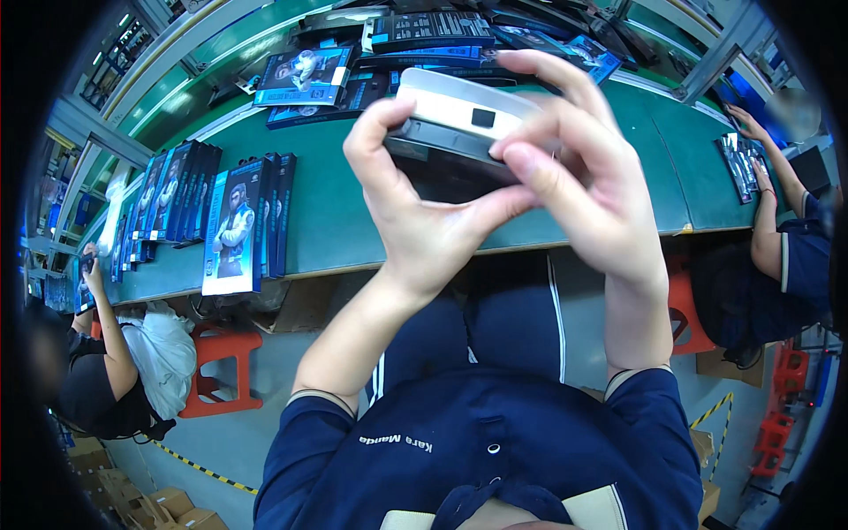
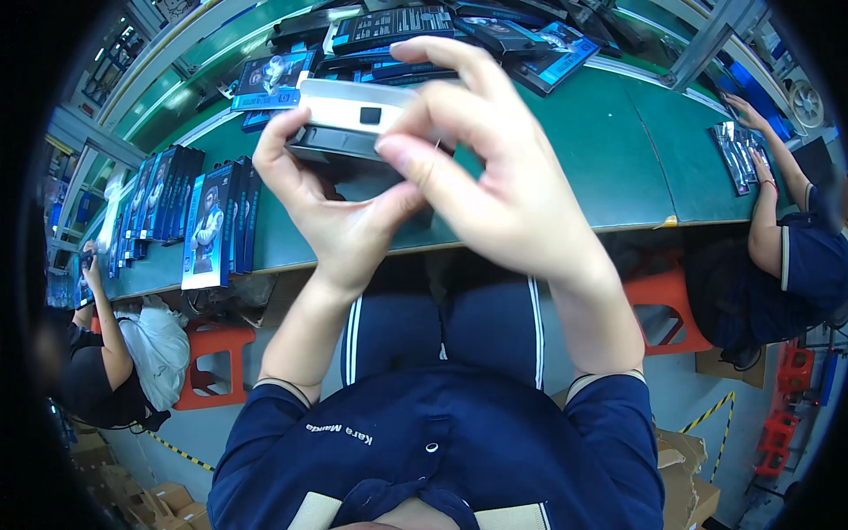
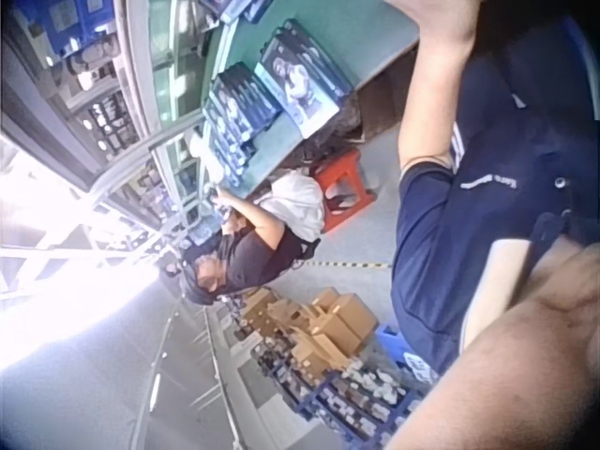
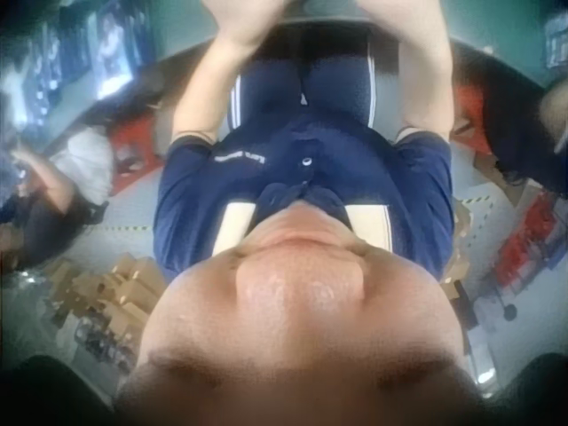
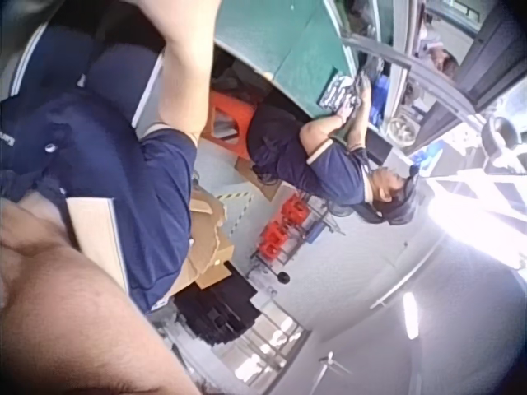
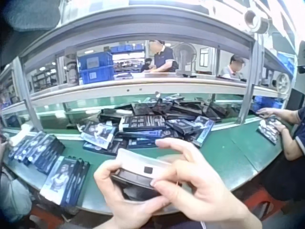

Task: The recorder is seen folding cardboard boxes and placing batteries inside them on an assembly line.

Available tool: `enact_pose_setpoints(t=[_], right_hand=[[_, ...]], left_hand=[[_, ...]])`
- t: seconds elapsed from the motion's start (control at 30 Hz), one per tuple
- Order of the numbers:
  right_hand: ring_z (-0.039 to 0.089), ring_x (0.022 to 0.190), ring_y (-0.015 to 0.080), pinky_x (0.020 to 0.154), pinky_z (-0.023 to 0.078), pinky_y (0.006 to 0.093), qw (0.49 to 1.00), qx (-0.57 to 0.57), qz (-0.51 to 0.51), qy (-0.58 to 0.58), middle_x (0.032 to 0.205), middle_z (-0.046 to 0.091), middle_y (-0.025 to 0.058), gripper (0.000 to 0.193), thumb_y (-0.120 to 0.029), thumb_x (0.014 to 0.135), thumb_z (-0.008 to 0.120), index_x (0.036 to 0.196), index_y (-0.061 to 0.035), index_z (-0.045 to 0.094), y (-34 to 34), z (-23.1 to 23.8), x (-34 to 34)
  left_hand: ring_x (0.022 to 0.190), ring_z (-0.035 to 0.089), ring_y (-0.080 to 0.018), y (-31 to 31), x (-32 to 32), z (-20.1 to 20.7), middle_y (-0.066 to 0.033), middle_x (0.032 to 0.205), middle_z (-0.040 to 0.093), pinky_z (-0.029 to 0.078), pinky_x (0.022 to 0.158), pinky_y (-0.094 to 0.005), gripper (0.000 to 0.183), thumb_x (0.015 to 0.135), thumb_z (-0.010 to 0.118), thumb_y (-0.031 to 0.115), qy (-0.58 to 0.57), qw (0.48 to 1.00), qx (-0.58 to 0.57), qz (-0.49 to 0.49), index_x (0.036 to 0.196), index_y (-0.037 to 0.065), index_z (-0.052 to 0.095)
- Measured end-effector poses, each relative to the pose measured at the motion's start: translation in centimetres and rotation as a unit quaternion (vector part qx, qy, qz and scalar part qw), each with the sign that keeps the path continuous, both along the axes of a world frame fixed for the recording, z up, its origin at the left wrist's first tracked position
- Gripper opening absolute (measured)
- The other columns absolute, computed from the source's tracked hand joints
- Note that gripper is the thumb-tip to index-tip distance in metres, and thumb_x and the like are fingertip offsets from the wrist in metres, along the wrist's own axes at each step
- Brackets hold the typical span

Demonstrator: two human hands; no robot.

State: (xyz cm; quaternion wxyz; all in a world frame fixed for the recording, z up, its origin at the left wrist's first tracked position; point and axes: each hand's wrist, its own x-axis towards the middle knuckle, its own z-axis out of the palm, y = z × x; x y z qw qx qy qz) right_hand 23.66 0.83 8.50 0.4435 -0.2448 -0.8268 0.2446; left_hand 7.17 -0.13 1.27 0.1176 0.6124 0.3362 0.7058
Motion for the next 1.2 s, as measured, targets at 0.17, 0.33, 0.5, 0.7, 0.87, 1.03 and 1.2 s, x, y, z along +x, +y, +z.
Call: enact_pose_setpoints(t=[0.17, 0.33, 0.5, 0.7, 0.87, 1.03, 1.2], right_hand=[[0.062, 0.1, 0.0132, 0.091, 0.048, 0.0247, 0.838, -0.346, 0.129, 0.402, 0.114, 0.065, 0.0097, 0.043, -0.004, 0.089, 0.07, 0.128, 0.0007, 0.054, 1.1, -2.1, -4.3], [0.061, 0.104, 0.0164, 0.091, 0.048, 0.0268, 0.944, 0.009, 0.027, 0.33, 0.11, 0.063, 0.0096, 0.024, 0.005, 0.085, 0.07, 0.107, 0.0011, 0.062, 3.1, -5.4, -6.3], [0.059, 0.093, 0.0107, 0.084, 0.05, 0.0241, 0.866, -0.173, 0.055, 0.466, 0.103, 0.061, 0.0078, 0.029, 0.004, 0.09, 0.064, 0.113, -0.0027, 0.048, 1.7, -3.7, -7.7], [0.06, 0.088, 0.0119, 0.078, 0.049, 0.024, 0.941, 0.094, -0.024, 0.323, 0.104, 0.056, 0.0083, 0.038, 0.002, 0.087, 0.07, 0.114, -0.0043, 0.045, 3.4, -7.6, -7.1], [0.06, 0.1, 0.0165, 0.089, 0.048, 0.0295, 0.834, -0.25, 0.048, 0.49, 0.108, 0.06, 0.0085, 0.035, -0.009, 0.098, 0.058, 0.128, -0.0092, 0.04, 1.8, -6.0, -7.8], [0.055, 0.089, 0.0108, 0.079, 0.046, 0.027, 0.853, -0.315, 0.052, 0.412, 0.098, 0.056, 0.002, 0.022, -0.015, 0.095, 0.065, 0.112, -0.0088, 0.051, 2.4, -8.8, -13.1], [0.054, 0.098, 0.0282, 0.083, 0.042, 0.0403, 0.973, 0.072, 0.141, -0.166, 0.097, 0.058, 0.0098, 0.037, -0.037, 0.072, 0.08, 0.088, -0.0078, 0.063, 2.1, -11.2, -16.2]], left_hand=[[0.101, 0.057, -0.0155, -0.4, -0.6, 1.1, -0.0084, 0.113, 0.052, 0.046, 0.089, -0.0268, 0.071, 0.071, 0.091, 0.015, -0.124, 0.987, -0.072, -0.067, 0.119, 0.007, 0.04], [0.1, 0.058, -0.0128, 0.8, -2.5, 2.5, -0.0176, 0.122, 0.06, 0.046, 0.089, -0.0239, 0.036, 0.098, 0.058, 0.004, -0.219, 0.956, -0.07, -0.18, 0.124, 0.006, 0.033], [0.104, 0.059, -0.0163, 0.5, -2.2, 3.3, -0.0181, 0.118, 0.062, 0.043, 0.093, -0.0286, 0.028, 0.097, 0.058, 0.002, -0.201, 0.971, -0.063, -0.112, 0.122, 0.006, 0.046], [0.1, 0.059, -0.0154, 1.5, -3.8, 0.9, -0.0176, 0.116, 0.061, 0.045, 0.091, -0.028, 0.02, 0.095, 0.063, 0.001, -0.116, 0.985, 0.038, -0.12, 0.109, 0.005, 0.049], [0.135, 0.042, -0.0286, -0.9, -7.2, 1.6, -0.022, 0.153, 0.032, 0.04, 0.108, -0.0385, 0.107, 0.074, 0.083, 0.011, 0.081, 0.914, -0.314, -0.243, 0.155, 0.006, 0.013], [0.146, 0.024, -0.0416, -6.3, -8.5, 1.5, -0.0267, 0.155, 0.027, 0.028, 0.115, -0.0453, 0.11, 0.063, 0.079, 0.02, 0.175, 0.946, -0.245, -0.115, 0.155, 0.004, 0.021], [0.135, 0.041, -0.0456, -8.9, -15.0, 3.8, -0.0351, 0.146, 0.037, 0.036, 0.107, -0.0481, 0.09, 0.068, 0.082, 0.028, 0.354, 0.806, -0.269, 0.391, 0.147, 0.008, 0.044]])
